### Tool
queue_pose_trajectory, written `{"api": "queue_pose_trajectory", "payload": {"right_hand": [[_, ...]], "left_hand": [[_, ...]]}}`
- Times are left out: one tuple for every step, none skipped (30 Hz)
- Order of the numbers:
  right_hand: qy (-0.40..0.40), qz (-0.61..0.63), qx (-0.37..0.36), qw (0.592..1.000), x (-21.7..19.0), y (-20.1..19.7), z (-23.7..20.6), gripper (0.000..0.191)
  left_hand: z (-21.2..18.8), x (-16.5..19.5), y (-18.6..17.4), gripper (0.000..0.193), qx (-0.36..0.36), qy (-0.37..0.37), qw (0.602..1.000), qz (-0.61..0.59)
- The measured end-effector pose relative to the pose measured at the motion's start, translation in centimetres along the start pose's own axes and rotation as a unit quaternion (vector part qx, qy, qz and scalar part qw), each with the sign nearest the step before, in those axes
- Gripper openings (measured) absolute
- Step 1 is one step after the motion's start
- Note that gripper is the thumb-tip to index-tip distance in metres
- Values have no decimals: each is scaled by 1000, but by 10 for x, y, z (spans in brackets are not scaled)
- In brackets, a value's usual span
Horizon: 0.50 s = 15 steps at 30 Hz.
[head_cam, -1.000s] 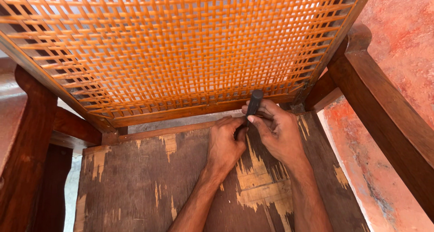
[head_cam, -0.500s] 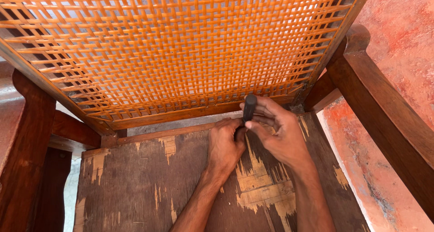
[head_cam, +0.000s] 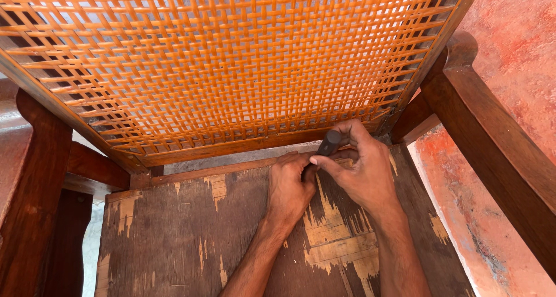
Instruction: The person sits with a wooden cane chair on their lap and uses a screwdriver to drive screws at the joints of the chair, working around the seat and back frame at several positions, repositioning the chair between screws.
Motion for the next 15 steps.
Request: {"api": "queue_pose_trajectory", "payload": {"right_hand": [[-30,30,-14,999,-2,0,0,53],[-59,60,-29,996,-4,-1,-1,58],[-89,90,-44,991,-5,-2,-1,63],[-79,111,-61,989,-4,-2,-2,60],[-69,132,-79,986,-4,-3,-2,57],[-59,153,-96,982,-3,-2,-3,54],[-48,146,-79,985,-2,-2,-2,49],[-37,139,-63,988,-1,0,0,44],[-25,131,-46,990,0,1,0,39],[-25,107,-30,994,0,0,1,36],[-26,82,-15,996,-1,-1,0,33],[-26,57,0,998,-2,-1,0,31],[-6,42,15,999,-2,0,1,33],[15,26,31,999,-3,1,1,36],[35,10,47,998,-4,2,1,39]], "left_hand": [[0,0,0,10,-1,0,1000,4],[0,0,0,10,-4,-8,1000,6],[0,-1,1,10,-7,-16,1000,9],[0,-1,1,11,-10,-25,1000,11],[1,0,1,12,-12,-23,1000,5],[1,0,1,13,-14,-21,1000,-1],[1,0,1,14,-16,-19,1000,-7],[0,0,1,14,-14,-11,1000,-8],[0,1,1,14,-12,-3,1000,-9],[0,1,1,14,-10,6,1000,-11],[-1,1,1,13,-13,-1,1000,-7],[0,0,1,13,-16,-7,1000,-3],[-1,-1,1,12,-18,-14,1000,1],[-1,-1,1,12,-15,-10,1000,0],[-1,-2,1,13,-12,-5,1000,-2]]}}
Point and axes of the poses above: each hand's wrist, its own z-axis towards the middle knuckle, its own y-axis out of the palm, x = y × z, the point moved 2 cm from there along z, towards the middle knuckle, and after that the axes turned 2 degrees about -x, right-handed, at the moved point
